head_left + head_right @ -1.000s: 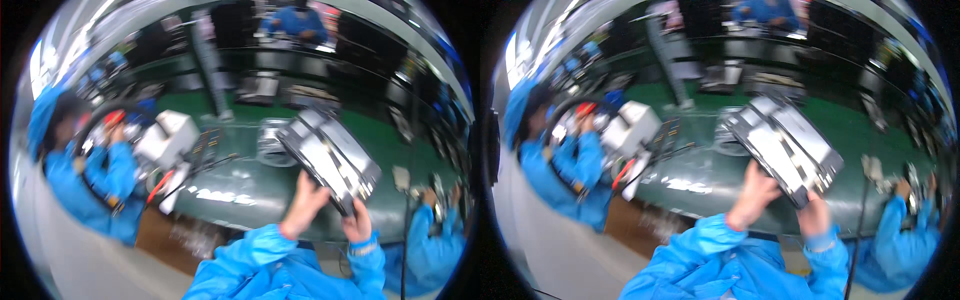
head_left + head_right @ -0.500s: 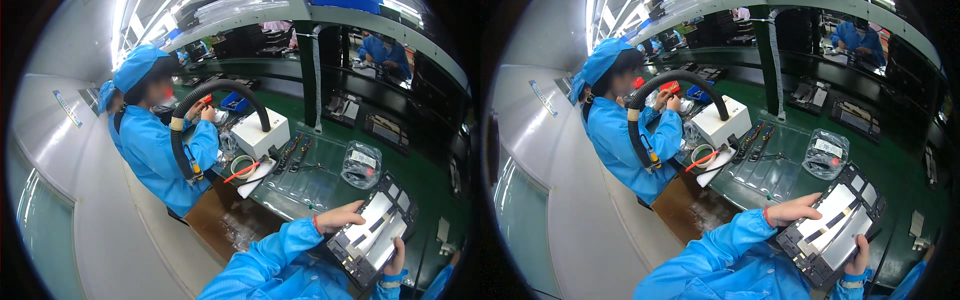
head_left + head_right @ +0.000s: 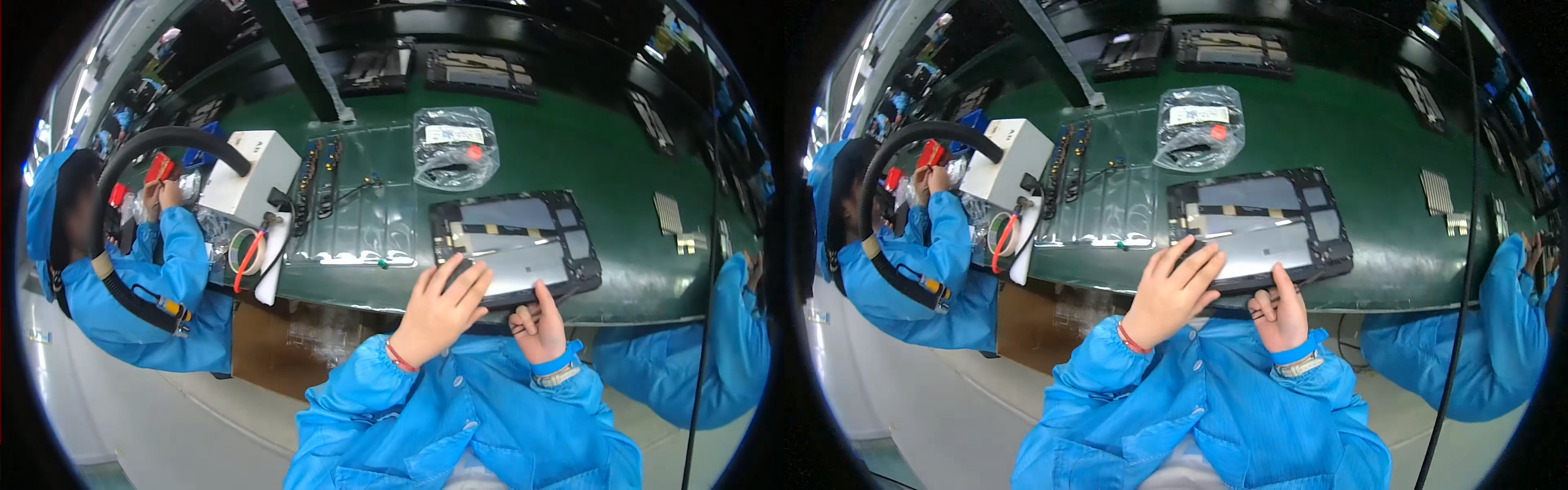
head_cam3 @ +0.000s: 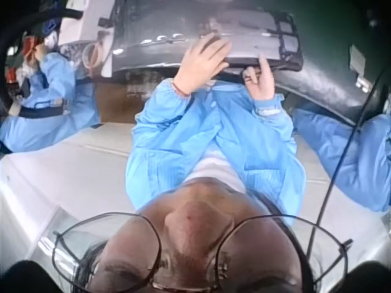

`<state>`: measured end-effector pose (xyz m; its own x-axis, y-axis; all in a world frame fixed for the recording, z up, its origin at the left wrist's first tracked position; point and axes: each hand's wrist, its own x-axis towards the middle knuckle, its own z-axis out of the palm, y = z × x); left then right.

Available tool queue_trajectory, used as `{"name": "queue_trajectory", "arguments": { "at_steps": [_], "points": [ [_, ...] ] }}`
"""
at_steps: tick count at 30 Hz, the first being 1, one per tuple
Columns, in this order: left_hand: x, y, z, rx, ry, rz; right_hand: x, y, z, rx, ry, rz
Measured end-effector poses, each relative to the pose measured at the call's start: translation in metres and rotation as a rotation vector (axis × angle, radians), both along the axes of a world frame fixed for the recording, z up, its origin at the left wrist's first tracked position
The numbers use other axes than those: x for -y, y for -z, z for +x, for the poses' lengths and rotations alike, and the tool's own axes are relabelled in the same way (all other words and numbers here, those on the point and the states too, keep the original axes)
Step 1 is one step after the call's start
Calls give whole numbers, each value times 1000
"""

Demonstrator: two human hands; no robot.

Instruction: Assembling a tablet device, installing batteries and internal boards into the frame.

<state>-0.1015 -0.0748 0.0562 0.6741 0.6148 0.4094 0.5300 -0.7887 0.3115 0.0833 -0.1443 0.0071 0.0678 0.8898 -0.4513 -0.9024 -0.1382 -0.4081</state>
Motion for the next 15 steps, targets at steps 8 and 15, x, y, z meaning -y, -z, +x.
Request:
{"name": "queue_trajectory", "arguments": {
  "at_steps": [8,15],
  "points": [
    [1,29,-13,44,49,33,20,-65,38,201,-784,-36],
    [-11,26,-19,149,125,-51,-95,-113,28,927,-480,511]
  ]
}}
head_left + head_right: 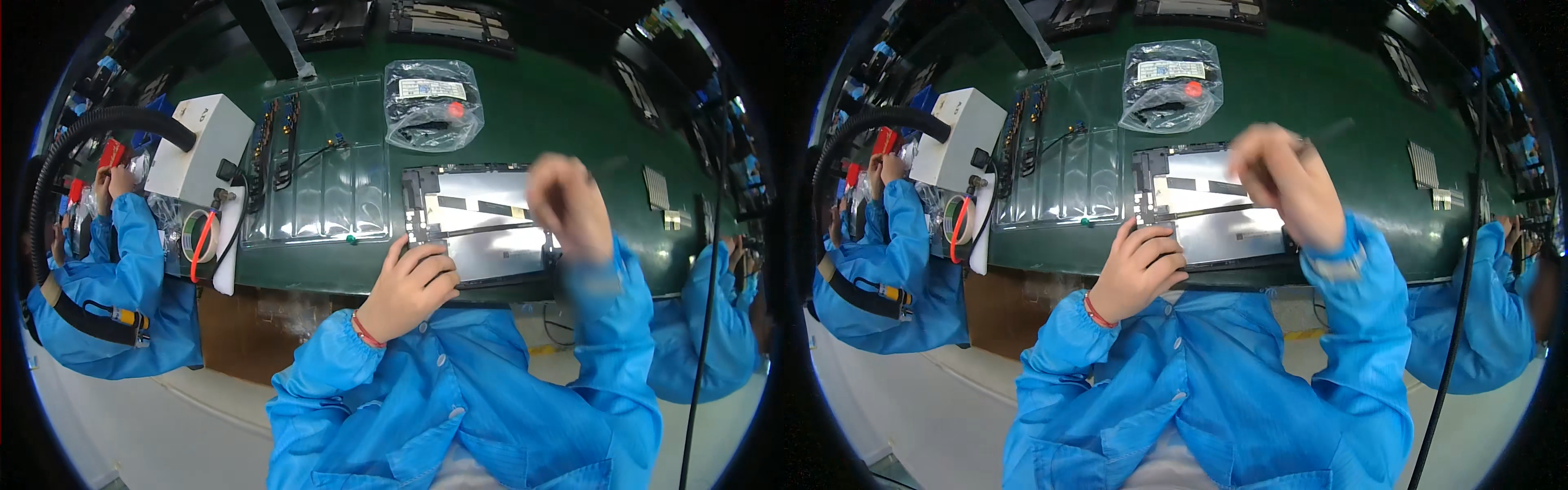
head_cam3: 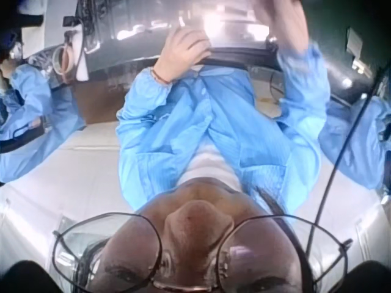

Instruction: Assembling a tablet device, installing batteries and internal boards into the frame.

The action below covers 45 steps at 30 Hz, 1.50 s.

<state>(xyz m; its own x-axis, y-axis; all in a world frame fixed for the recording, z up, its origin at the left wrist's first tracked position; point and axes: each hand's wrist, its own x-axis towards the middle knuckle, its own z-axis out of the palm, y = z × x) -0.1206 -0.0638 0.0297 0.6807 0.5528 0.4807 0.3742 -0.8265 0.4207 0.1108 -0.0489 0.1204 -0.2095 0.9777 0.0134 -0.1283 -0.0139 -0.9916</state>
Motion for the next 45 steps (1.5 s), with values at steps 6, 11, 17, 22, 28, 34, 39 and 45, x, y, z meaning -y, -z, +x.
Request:
{"name": "queue_trajectory", "arguments": {
  "at_steps": [6,11,17,22,28,34,39,45],
  "points": [
    [-5,6,1,36,38,-6,-100,44,-10,281,46,26],
    [-6,12,-3,60,31,-31,-109,70,-12,646,263,455],
    [-6,13,-1,71,9,-32,-105,67,-13,744,313,316],
    [-6,13,-1,76,8,-38,-109,74,-13,788,319,375],
    [-6,13,-3,79,15,-30,-110,76,-13,836,287,391],
    [-5,14,-3,76,17,-31,-108,74,-13,821,265,390],
    [-5,13,-3,88,16,-36,-106,69,-12,856,176,436],
    [-5,14,-3,81,11,-25,-105,68,-13,831,178,377]
  ]
}}
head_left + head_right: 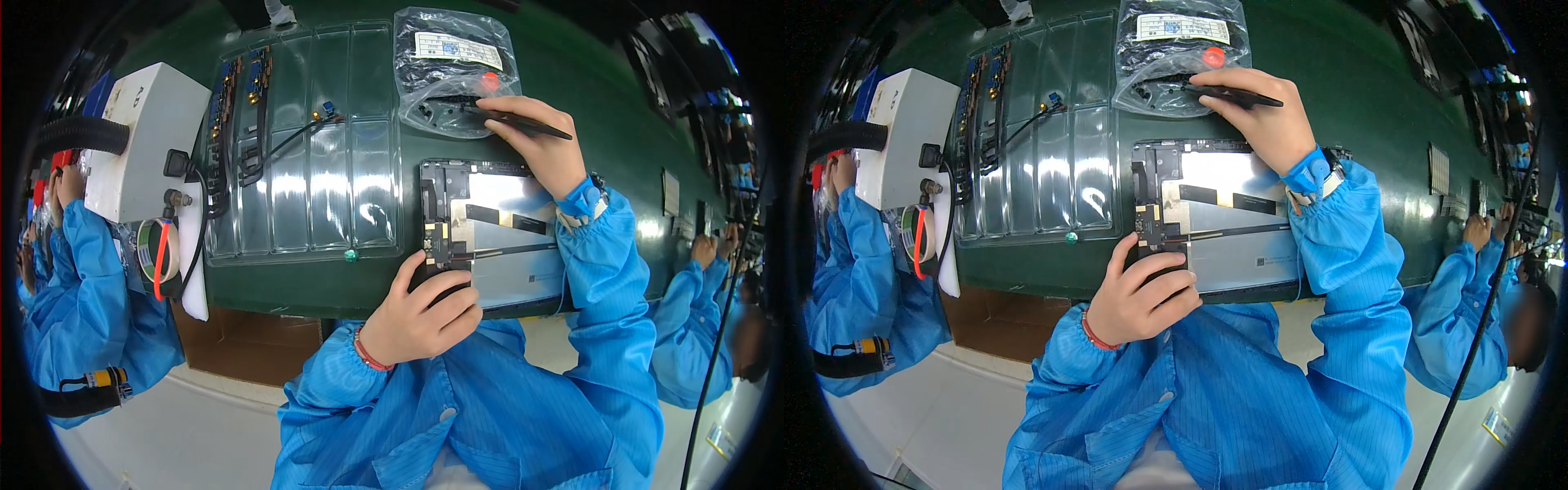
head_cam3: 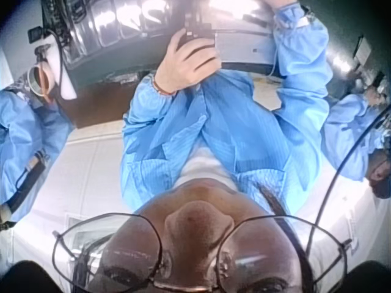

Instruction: Assembling a tablet device, installing batteries and internal boards into the frame.

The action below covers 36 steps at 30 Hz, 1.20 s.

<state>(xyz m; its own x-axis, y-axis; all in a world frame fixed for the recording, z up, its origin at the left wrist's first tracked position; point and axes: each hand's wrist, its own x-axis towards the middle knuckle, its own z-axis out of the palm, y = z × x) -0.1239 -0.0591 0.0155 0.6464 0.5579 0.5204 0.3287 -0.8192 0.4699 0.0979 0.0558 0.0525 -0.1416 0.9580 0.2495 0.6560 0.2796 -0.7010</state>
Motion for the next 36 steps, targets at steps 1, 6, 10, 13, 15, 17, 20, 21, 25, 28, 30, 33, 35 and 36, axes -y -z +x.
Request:
{"name": "queue_trajectory", "arguments": {
  "at_steps": [1,6,10,13,15,17,20,21,25,28,30,33,35,36],
  "points": [
    [0,0,0,-1,0,-1,0,0,1,11,0,12],
    [0,0,0,1,6,-6,0,3,1,37,-10,5],
    [1,1,1,8,3,2,-1,4,0,24,-12,6],
    [1,-1,4,6,4,18,2,0,2,36,-3,14],
    [0,-1,4,9,7,35,7,-7,3,43,5,17],
    [-1,2,6,30,14,49,20,-17,9,-246,43,-38],
    [-1,3,-6,54,4,88,79,-59,10,-423,139,-58],
    [1,-5,-17,110,5,13,104,-62,13,-442,119,14],
    [36,-5,-66,830,-262,-337,193,-60,-24,-911,45,-158],
    [33,4,-120,1490,-443,-858,192,-25,-119,-1345,-168,-750],
    [37,27,-181,1652,-467,-948,175,-3,-193,-1489,-293,-1139],
    [47,22,-228,1764,-694,-902,148,31,-306,-1599,-513,-1344],
    [54,31,-259,1744,-637,-834,134,42,-361,-1595,-595,-1348],
    [59,35,-273,1737,-598,-778,129,50,-385,-1549,-543,-1357]
  ]
}}
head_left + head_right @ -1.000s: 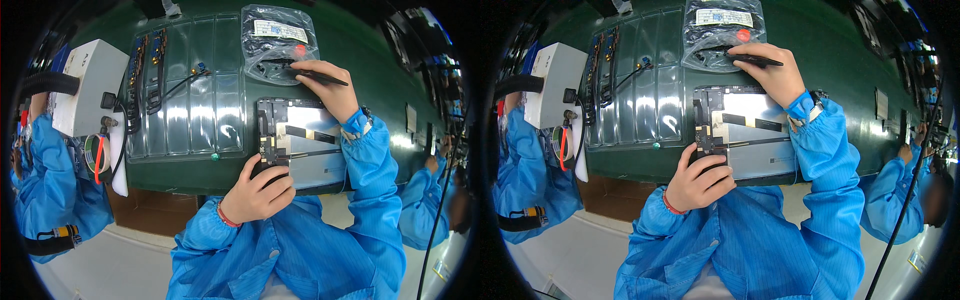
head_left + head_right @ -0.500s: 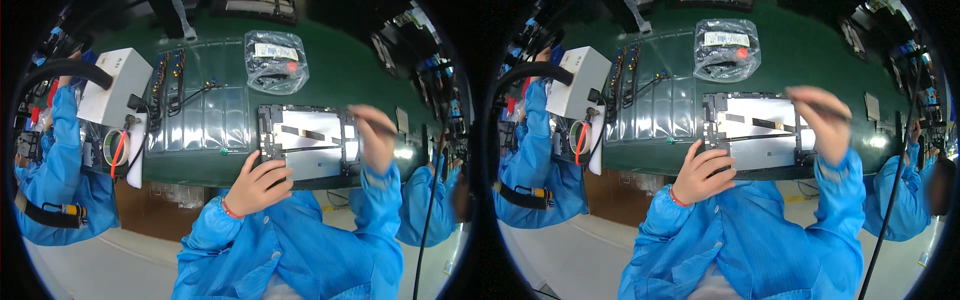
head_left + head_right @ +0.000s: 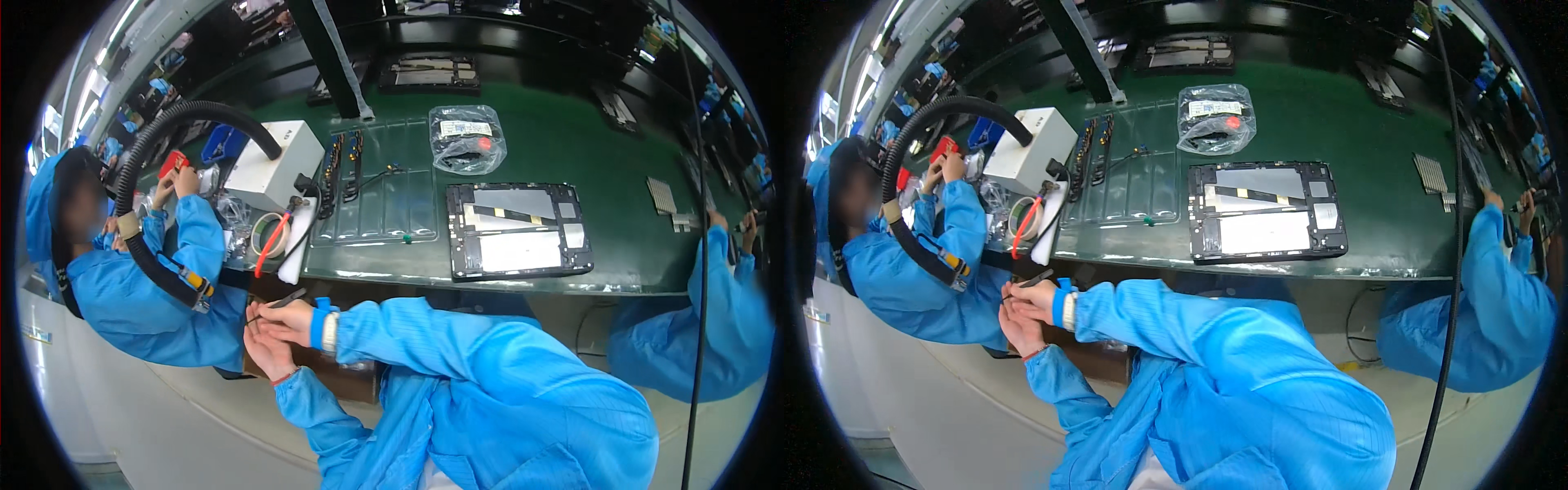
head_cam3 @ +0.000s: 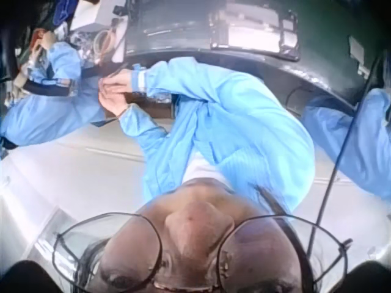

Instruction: Assembling a tablet device, installing batteries and internal boards into the frame.

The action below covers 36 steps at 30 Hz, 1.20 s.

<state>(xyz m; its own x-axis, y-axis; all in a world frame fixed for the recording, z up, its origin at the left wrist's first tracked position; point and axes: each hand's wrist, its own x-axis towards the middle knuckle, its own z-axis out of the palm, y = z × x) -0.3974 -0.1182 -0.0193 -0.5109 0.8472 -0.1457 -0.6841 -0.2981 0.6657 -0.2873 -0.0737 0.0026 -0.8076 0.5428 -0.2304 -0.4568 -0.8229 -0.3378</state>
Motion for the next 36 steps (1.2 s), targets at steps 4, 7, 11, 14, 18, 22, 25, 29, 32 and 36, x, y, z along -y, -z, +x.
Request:
{"name": "queue_trajectory", "arguments": {
  "at_steps": [4,7,11,14,18,22,25,29,32,36],
  "points": [
    [5,0,-29,28,-138,6,-8,2,-40,29,2,18],
    [0,-14,-22,36,-207,-5,-8,10,-62,74,21,36],
    [-5,-18,-13,-28,-226,-64,-10,8,-51,133,28,54],
    [-4,-32,23,-50,-201,-34,-1,-10,-3,80,44,40],
    [-17,-47,95,-95,-38,-89,30,-65,134,72,76,102],
    [-50,-78,189,-375,463,80,47,-101,275,284,450,376],
    [-85,-118,258,-855,773,294,26,-132,349,853,885,657],
    [-140,-118,332,-1568,579,591,-35,-120,421,1041,1060,948],
    [-155,-97,366,-1727,464,547,-57,-91,446,1143,1022,912],
    [-148,-80,370,-1740,599,469,-61,-65,449,1200,936,856]
  ]
}}
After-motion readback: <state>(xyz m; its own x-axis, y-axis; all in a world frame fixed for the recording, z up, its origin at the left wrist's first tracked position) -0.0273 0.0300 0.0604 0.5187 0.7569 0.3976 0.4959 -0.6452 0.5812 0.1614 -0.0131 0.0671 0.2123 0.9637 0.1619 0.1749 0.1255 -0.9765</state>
